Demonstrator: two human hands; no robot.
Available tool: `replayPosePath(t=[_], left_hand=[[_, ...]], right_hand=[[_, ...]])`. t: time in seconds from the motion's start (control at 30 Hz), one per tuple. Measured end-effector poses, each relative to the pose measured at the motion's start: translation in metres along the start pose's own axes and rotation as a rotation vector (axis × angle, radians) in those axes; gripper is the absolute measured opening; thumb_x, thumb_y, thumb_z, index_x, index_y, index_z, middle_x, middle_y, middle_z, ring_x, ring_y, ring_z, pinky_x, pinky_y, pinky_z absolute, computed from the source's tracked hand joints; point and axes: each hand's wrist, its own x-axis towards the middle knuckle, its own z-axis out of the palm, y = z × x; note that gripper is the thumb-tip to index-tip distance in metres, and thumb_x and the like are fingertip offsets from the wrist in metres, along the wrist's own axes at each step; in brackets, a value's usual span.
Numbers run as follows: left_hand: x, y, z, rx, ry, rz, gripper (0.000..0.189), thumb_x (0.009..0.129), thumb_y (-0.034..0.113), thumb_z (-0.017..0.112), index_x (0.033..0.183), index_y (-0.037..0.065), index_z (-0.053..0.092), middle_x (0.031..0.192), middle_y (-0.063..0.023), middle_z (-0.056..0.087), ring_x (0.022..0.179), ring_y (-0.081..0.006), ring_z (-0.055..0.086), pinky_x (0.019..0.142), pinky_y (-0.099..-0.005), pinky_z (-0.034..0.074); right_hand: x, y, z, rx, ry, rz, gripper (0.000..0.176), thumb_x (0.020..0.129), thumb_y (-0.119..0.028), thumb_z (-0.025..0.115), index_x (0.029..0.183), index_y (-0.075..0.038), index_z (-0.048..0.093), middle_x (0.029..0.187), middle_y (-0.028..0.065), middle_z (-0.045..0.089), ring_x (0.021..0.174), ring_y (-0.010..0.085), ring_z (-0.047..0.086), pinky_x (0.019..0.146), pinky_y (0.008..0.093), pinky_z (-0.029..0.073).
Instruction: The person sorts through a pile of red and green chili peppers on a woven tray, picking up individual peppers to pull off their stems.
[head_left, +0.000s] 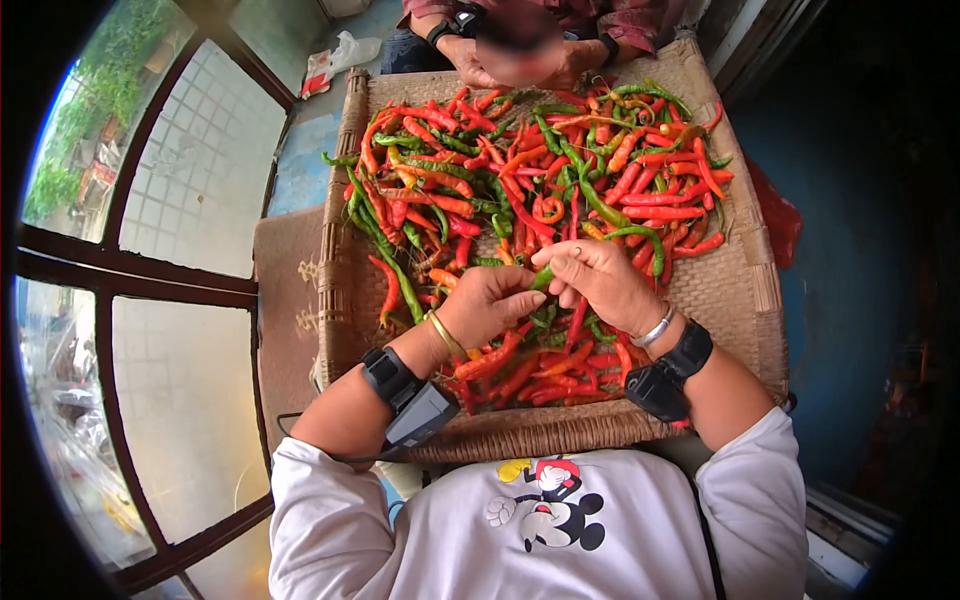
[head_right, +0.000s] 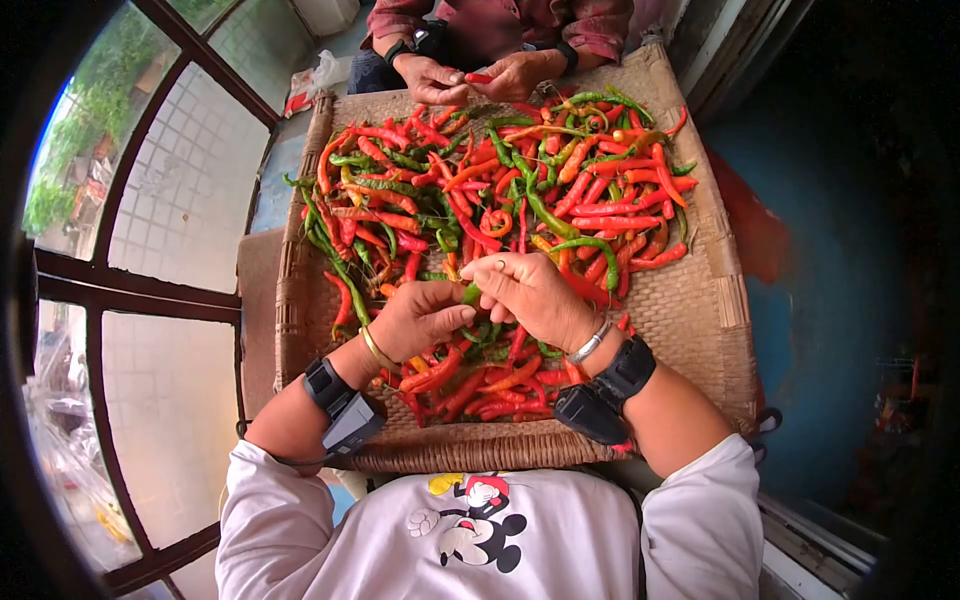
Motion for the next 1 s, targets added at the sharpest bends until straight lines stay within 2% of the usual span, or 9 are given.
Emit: replayPosePath(t=[0.2, 0.33, 0.37, 0.47, 0.53, 0.67, 0.73, 0.93, 1.0], left_hand=[[0.001, -0.003, 0.001, -0.081, -0.003, -0.017, 0.027, 0.084, 0.02, 0.06, 0.103, 0.001, 0.058, 0.07, 0.0038, 0.056, 0.059, -0.0024, 0.049, 0.052, -0.0192, 0.041], [0.004, -0.014, 0.002, -0.012, 0.032, 0.018, 0.026, 0.084, 0.018, 0.061, 0.102, 0.0, 0.058, 0.071, 0.0036, 0.056, 0.059, -0.0026, 0.049, 0.052, -0.0188, 0.042], [0.005, -0.014, 0.001, -0.008, 0.031, 0.023, 0.026, 0.084, 0.018, 0.061, 0.102, 0.0, 0.058, 0.071, 0.0036, 0.056, 0.059, -0.0026, 0.049, 0.052, -0.0188, 0.042], [0.005, -0.011, -0.001, 0.114, 0.053, 0.001, 0.023, 0.083, 0.015, 0.061, 0.1, 0.0, 0.059, 0.07, 0.0015, 0.058, 0.061, -0.0037, 0.051, 0.055, -0.02, 0.044], [0.005, -0.005, -0.002, 0.301, 0.1, 0.05, 0.018, 0.08, 0.011, 0.061, 0.094, -0.001, 0.06, 0.071, -0.0101, 0.062, 0.064, -0.0108, 0.059, 0.06, -0.0257, 0.048], [0.007, -0.012, 0.0, 0.31, 0.102, 0.116, 0.017, 0.081, 0.007, 0.06, 0.096, 0.0, 0.061, 0.071, -0.0044, 0.061, 0.065, -0.0059, 0.055, 0.06, -0.0233, 0.047], [0.007, -0.012, 0.0, 0.314, 0.115, 0.109, 0.017, 0.081, 0.008, 0.061, 0.096, 0.0, 0.061, 0.072, -0.0045, 0.062, 0.064, -0.0063, 0.054, 0.06, -0.0233, 0.047], [0.006, -0.012, -0.001, 0.298, 0.112, 0.115, 0.016, 0.081, 0.007, 0.06, 0.095, 0.001, 0.06, 0.072, -0.004, 0.061, 0.063, -0.0069, 0.053, 0.058, -0.0242, 0.046], [0.007, -0.011, 0.0, 0.276, 0.155, 0.194, 0.017, 0.081, 0.007, 0.06, 0.098, 0.002, 0.06, 0.075, -0.0029, 0.06, 0.065, -0.0065, 0.052, 0.059, -0.0238, 0.045]], right_hand=[[0.002, -0.021, -0.02, -0.056, 0.141, 0.034, 0.033, 0.091, -0.03, 0.046, 0.083, -0.002, 0.061, 0.059, -0.001, 0.052, 0.05, 0.0038, 0.047, 0.047, 0.017, 0.038], [0.003, -0.039, -0.06, -1.08, 0.268, -0.226, 0.03, 0.08, -0.025, 0.057, 0.062, -0.001, 0.057, 0.05, 0.0098, 0.052, 0.052, 0.0249, 0.057, 0.051, 0.038, 0.043], [-0.001, -0.046, -0.061, -1.249, 0.252, -0.023, 0.021, 0.076, -0.021, 0.059, 0.066, -0.003, 0.055, 0.062, 0.012, 0.057, 0.062, 0.0306, 0.058, 0.056, 0.0401, 0.045], [-0.009, -0.024, -0.068, -1.503, 0.382, -0.155, 0.016, 0.07, -0.016, 0.063, 0.081, -0.006, 0.056, 0.076, 0.0098, 0.059, 0.07, 0.0281, 0.058, 0.06, 0.0376, 0.046], [-0.006, -0.015, -0.056, -1.405, 0.324, -0.273, 0.022, 0.065, -0.014, 0.064, 0.085, -0.009, 0.055, 0.081, 0.0093, 0.058, 0.075, 0.0275, 0.059, 0.063, 0.0382, 0.047], [-0.001, 0.012, -0.027, -1.362, -0.134, -0.534, 0.004, 0.072, -0.009, 0.054, 0.073, -0.007, 0.056, 0.072, 0.0096, 0.056, 0.066, 0.0258, 0.059, 0.057, 0.0368, 0.048], [-0.003, 0.02, -0.015, -1.512, -0.218, -0.409, 0.007, 0.073, -0.01, 0.052, 0.074, -0.007, 0.058, 0.07, 0.0098, 0.057, 0.066, 0.0251, 0.061, 0.056, 0.0368, 0.049], [-0.001, 0.005, -0.01, -1.647, -0.229, -0.302, 0.008, 0.074, -0.011, 0.053, 0.076, -0.008, 0.059, 0.063, 0.0089, 0.059, 0.063, 0.0247, 0.062, 0.055, 0.0364, 0.049], [-0.004, -0.005, -0.014, -1.361, -0.056, -0.399, 0.008, 0.072, -0.012, 0.057, 0.079, -0.008, 0.059, 0.066, 0.0098, 0.061, 0.063, 0.0261, 0.062, 0.055, 0.0375, 0.048]])
